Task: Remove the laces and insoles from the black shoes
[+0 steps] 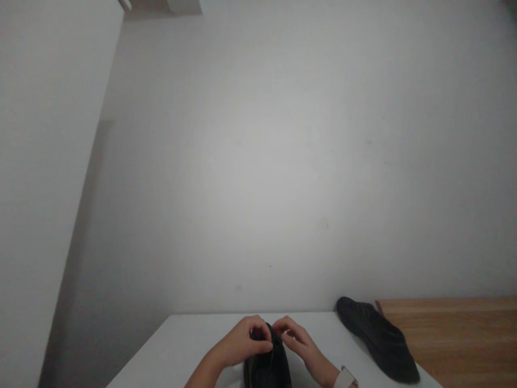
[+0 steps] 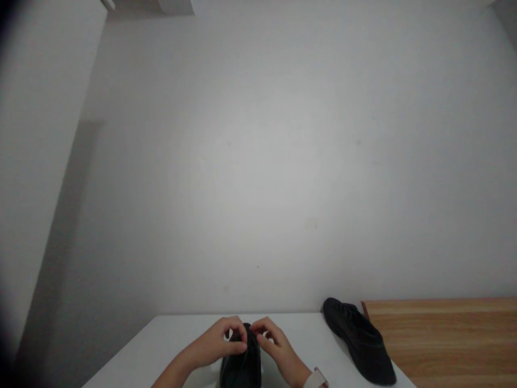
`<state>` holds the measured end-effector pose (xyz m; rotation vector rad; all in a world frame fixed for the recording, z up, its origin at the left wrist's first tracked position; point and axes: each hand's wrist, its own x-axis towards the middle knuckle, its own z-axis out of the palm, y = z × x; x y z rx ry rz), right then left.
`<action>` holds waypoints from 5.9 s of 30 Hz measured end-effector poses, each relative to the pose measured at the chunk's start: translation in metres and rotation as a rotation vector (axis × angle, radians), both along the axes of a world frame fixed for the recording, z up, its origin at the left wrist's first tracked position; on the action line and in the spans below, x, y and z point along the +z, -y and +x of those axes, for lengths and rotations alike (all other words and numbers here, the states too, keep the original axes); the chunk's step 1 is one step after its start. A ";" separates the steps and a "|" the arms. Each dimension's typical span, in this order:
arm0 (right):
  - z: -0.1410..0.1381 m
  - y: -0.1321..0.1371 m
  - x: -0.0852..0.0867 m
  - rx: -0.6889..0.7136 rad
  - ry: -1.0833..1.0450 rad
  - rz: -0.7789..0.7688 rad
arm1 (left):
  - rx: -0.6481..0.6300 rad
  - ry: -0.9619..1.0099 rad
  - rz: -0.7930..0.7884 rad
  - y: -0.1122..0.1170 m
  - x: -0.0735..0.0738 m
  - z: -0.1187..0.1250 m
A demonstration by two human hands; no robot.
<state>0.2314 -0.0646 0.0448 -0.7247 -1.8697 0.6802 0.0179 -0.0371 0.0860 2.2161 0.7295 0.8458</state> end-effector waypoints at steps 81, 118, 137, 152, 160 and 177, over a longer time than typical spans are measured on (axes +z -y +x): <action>-0.005 -0.007 -0.017 0.117 -0.422 -0.483 | -0.068 0.320 -0.390 -0.011 -0.037 -0.023; -0.006 -0.008 -0.014 0.131 -0.610 -0.490 | -0.193 0.562 -0.504 -0.004 -0.031 -0.017; -0.002 -0.005 -0.012 0.227 -0.734 -0.599 | -0.234 0.688 -0.674 -0.004 -0.033 -0.019; 0.001 -0.008 -0.010 0.262 -0.679 -0.610 | -0.289 0.818 -0.689 -0.004 -0.030 -0.023; 0.000 -0.011 -0.014 0.154 -0.592 -0.564 | -0.271 0.774 -0.728 -0.001 -0.025 -0.028; -0.008 -0.009 -0.020 0.018 -0.411 -0.557 | -0.002 0.388 -0.487 -0.011 -0.040 -0.015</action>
